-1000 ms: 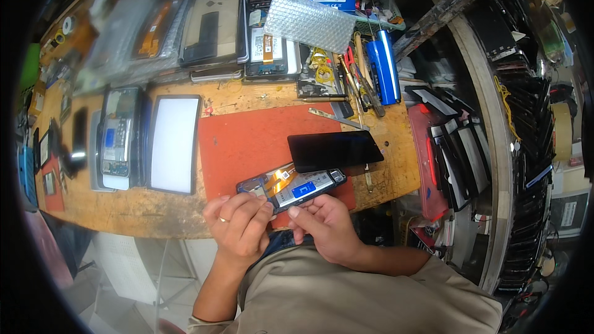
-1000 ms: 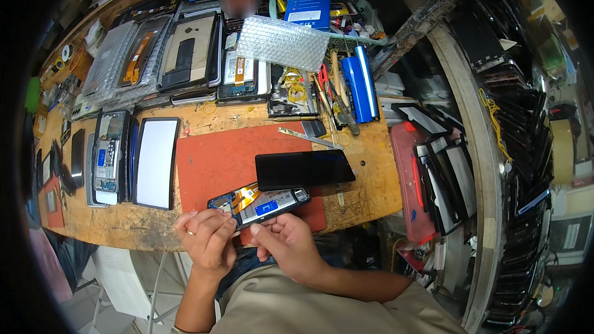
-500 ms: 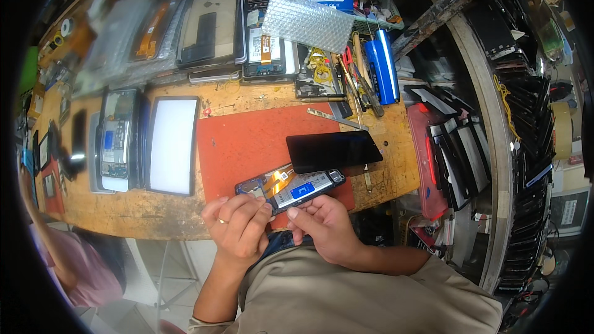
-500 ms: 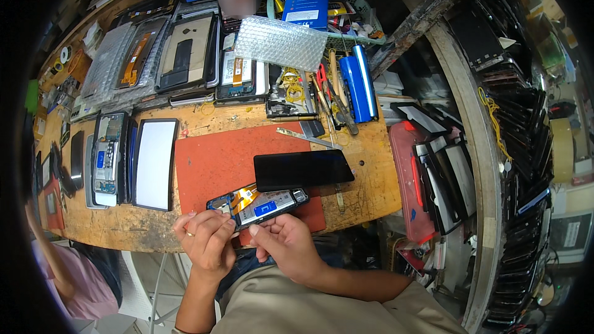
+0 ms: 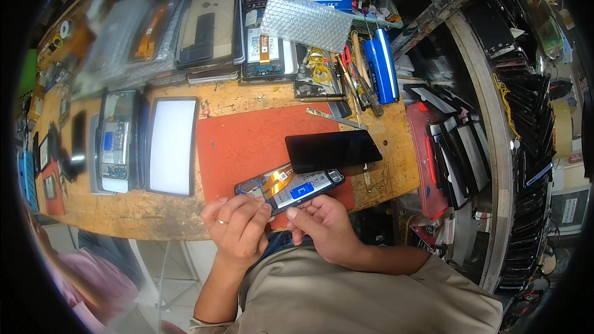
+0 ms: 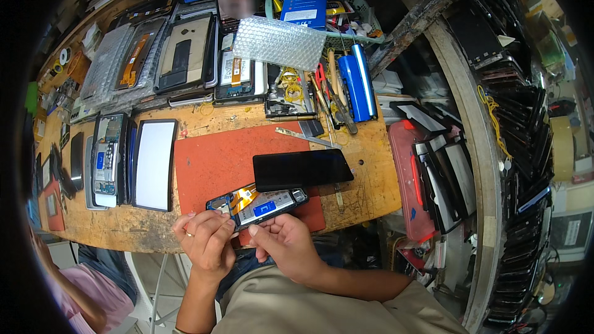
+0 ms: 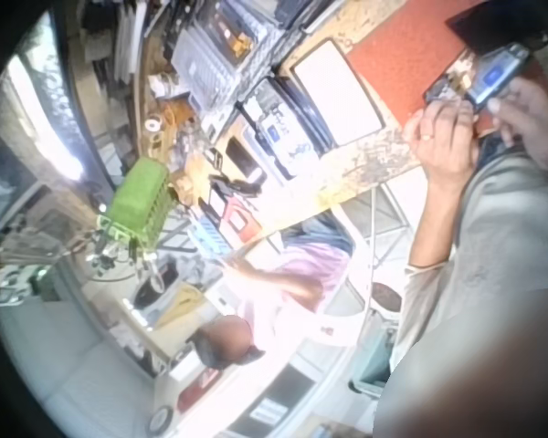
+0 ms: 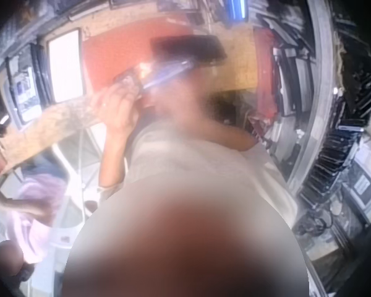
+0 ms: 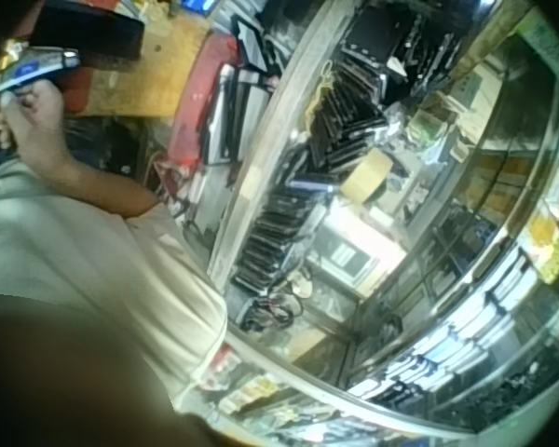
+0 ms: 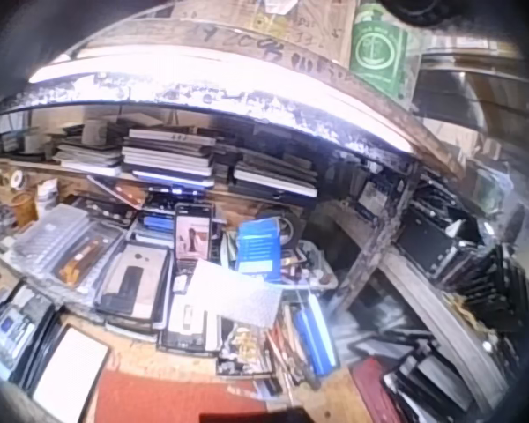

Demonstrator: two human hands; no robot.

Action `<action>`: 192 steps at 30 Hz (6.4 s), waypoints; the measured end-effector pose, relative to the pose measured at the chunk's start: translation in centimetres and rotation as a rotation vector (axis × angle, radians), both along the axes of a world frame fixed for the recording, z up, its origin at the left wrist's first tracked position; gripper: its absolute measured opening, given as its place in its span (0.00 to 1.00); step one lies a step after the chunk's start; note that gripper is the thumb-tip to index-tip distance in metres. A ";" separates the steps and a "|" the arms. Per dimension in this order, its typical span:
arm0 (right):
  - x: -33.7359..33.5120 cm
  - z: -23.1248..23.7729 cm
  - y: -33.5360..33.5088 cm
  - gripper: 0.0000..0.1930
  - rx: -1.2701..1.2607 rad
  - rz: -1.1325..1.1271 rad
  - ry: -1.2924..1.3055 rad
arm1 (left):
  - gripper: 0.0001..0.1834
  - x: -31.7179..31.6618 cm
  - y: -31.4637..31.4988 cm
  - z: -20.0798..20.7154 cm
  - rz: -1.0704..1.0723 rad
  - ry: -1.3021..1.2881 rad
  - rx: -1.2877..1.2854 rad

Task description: The person handles a smartphone screen assembly, aligns and connects a ribbon cable, and places the screen onto the phone body. The person then picks up a small screw and a screwdriver and appears to prepare to secure the assembly.

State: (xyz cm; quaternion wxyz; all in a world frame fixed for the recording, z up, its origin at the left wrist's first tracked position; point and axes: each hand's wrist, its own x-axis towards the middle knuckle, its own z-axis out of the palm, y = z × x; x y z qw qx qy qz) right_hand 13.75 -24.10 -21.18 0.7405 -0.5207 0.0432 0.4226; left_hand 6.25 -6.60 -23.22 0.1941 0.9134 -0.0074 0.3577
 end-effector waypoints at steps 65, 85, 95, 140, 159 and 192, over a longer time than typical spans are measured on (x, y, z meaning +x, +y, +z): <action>0.0 0.0 0.0 0.07 0.008 0.001 0.014 | 0.07 0.1 -0.1 0.0 -0.013 0.026 0.007; 0.2 0.4 0.1 0.08 0.001 0.026 0.052 | 0.13 0.6 0.1 -0.1 -0.136 0.029 -0.062; 0.6 0.3 0.1 0.08 0.016 0.047 0.027 | 0.17 0.7 0.2 0.0 -0.124 0.047 -0.102; 0.3 0.8 0.3 0.09 0.034 0.024 0.027 | 0.08 0.6 0.1 -0.1 -0.113 0.026 -0.072; 0.0 0.2 0.2 0.10 0.085 0.019 0.004 | 0.12 0.4 -0.2 -0.5 -0.090 0.021 -0.063; 10.8 4.8 -3.3 0.32 -0.364 0.490 -1.671 | 0.22 -0.4 -1.7 2.9 0.168 0.464 -0.047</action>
